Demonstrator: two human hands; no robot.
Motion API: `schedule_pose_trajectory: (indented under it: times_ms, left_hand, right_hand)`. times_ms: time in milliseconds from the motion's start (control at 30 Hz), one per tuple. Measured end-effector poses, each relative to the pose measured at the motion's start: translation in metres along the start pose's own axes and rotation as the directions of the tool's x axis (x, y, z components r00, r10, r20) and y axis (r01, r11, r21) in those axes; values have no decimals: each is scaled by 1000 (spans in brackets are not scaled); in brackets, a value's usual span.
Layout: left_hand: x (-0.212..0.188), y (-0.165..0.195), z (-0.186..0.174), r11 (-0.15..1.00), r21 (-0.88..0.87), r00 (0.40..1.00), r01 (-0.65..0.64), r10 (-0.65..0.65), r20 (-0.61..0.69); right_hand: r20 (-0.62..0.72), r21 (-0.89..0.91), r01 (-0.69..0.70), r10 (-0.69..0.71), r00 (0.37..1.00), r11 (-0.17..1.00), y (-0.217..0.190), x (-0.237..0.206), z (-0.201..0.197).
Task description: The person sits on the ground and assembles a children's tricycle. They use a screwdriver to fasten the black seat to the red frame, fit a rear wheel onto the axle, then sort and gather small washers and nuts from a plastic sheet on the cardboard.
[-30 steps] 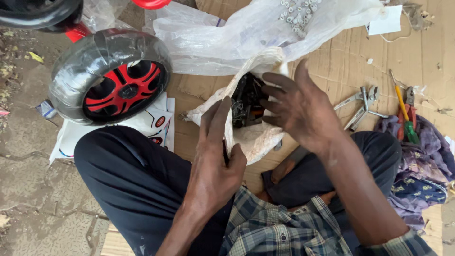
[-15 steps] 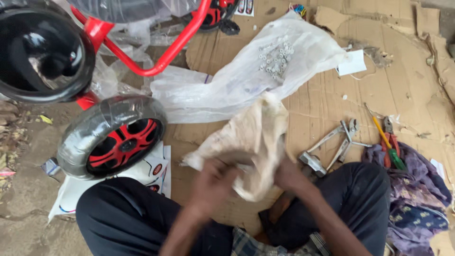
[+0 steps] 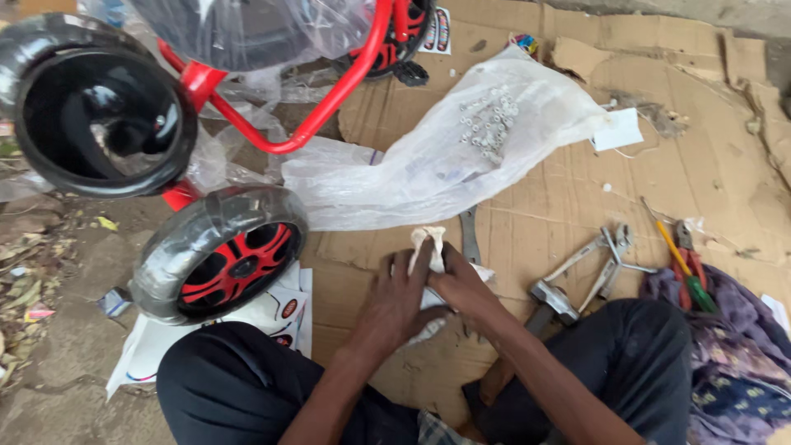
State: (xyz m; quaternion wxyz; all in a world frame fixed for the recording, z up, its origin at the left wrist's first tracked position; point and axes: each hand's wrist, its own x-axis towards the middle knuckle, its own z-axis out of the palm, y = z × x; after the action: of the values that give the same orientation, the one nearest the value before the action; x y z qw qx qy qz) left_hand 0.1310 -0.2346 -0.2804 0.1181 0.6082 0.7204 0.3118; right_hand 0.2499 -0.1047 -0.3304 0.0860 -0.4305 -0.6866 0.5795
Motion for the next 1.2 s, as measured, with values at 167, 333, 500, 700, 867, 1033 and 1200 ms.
schedule_pose_trajectory:
  times_ms: [167,333,500,700,867,1033,1200]
  left_hand:
    - [19,-31,29,996,44,997,82,-81,-17]
    - [11,-52,42,981,-148,981,127,-146,-128]
    - [0,-71,14,974,-104,939,200,-221,-265]
    - [3,-79,-5,904,-49,889,424,-426,-169]
    - [5,-74,-3,896,-26,880,444,-441,-178]
    - [5,-71,-4,899,-49,879,436,-437,-189]
    - [8,-71,-2,898,-67,877,436,-440,-193]
  right_hand:
    - [-17,-254,179,-189,982,951,-33,-1,-12]
    - [-53,-149,331,-342,938,932,-18,-6,-14]
    - [-419,-204,317,-375,827,926,10,31,-32]
    - [-490,-196,176,-252,835,965,32,67,-50]
    - [-447,-182,157,-224,866,971,26,80,-54]
    - [-379,26,133,-113,918,991,12,88,-59]
    - [-362,94,189,-144,921,977,8,102,-61]
